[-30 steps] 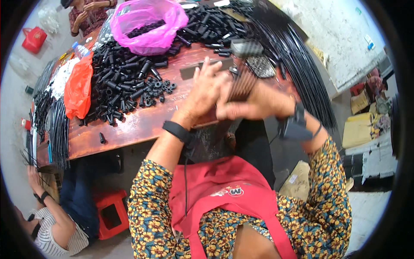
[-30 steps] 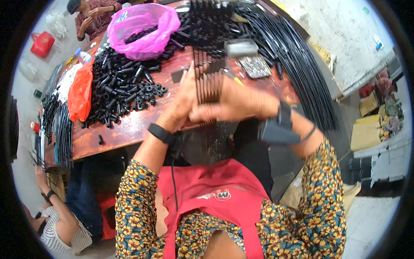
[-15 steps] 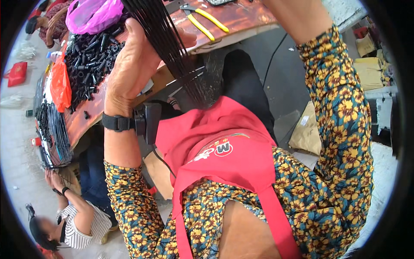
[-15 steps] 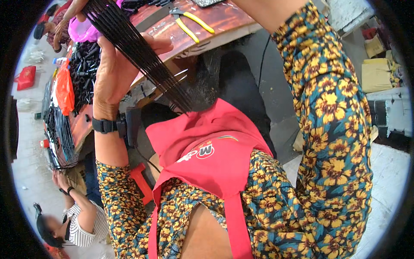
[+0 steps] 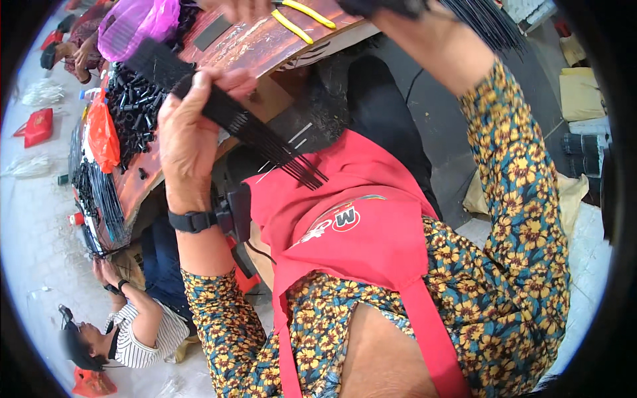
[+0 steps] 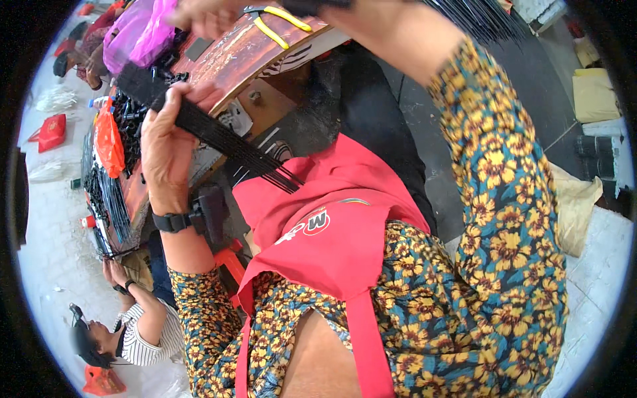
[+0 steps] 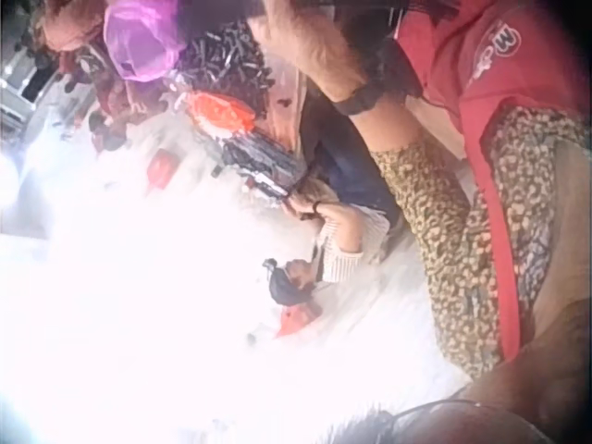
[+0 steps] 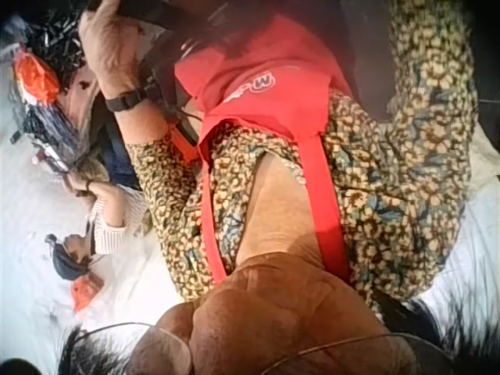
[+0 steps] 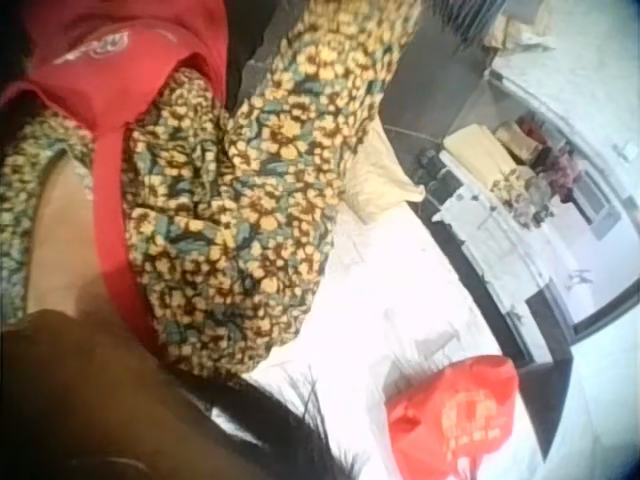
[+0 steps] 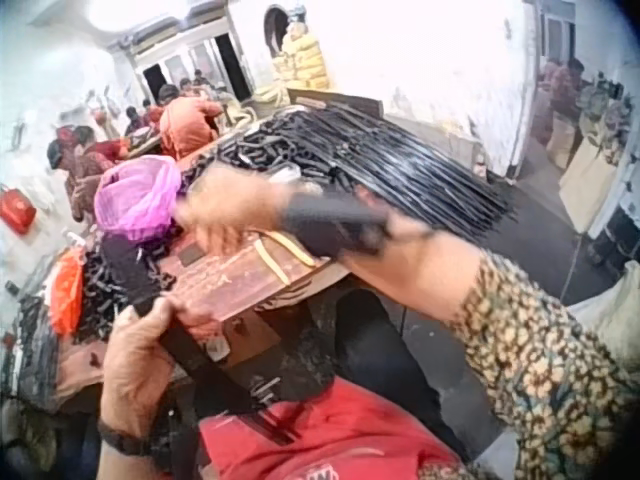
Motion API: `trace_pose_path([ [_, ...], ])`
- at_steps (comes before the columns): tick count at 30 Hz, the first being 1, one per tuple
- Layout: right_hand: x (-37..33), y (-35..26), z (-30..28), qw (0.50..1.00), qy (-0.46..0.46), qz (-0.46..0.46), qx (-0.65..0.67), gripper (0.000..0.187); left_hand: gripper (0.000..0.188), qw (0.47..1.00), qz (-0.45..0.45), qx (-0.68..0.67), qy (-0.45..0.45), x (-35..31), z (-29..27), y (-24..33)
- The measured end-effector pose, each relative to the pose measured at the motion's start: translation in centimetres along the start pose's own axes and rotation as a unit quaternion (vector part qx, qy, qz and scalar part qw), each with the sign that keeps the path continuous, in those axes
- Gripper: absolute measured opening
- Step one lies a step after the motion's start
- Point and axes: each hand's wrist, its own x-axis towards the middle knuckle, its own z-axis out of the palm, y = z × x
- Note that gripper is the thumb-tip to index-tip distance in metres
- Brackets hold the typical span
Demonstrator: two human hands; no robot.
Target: Assembling umbrella rib components by hand and using pliers in a factory setting.
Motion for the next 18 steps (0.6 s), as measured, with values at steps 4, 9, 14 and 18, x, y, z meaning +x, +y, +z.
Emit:
trace_pose_path([
  [4, -1.5, 3.5, 5.7, 0.997, -0.023, 0.07, 0.015, 0.02, 0.022, 0.983, 0.047, -0.16, 0.079, -1.7, -4.7, 1.4],
  [9, -3.9, 1.4, 15.5, 1.0, 0.017, -0.024, -0.007, 0.048, 0.022, 0.919, 0.085, -0.334, 0.194, -2.5, -6.3, 0.9],
  [14, 0.7, -0.1, 20.4, 0.934, 0.182, -0.099, 0.293, 0.072, 0.026, 0.889, 0.099, -0.396, 0.205, -3.3, -5.3, -1.9],
  [18, 3.4, -1.2, 20.1, 0.861, 0.39, -0.162, 0.284, 0.042, 0.022, 0.871, 0.077, -0.435, 0.214, -3.1, -4.4, -4.4],
])
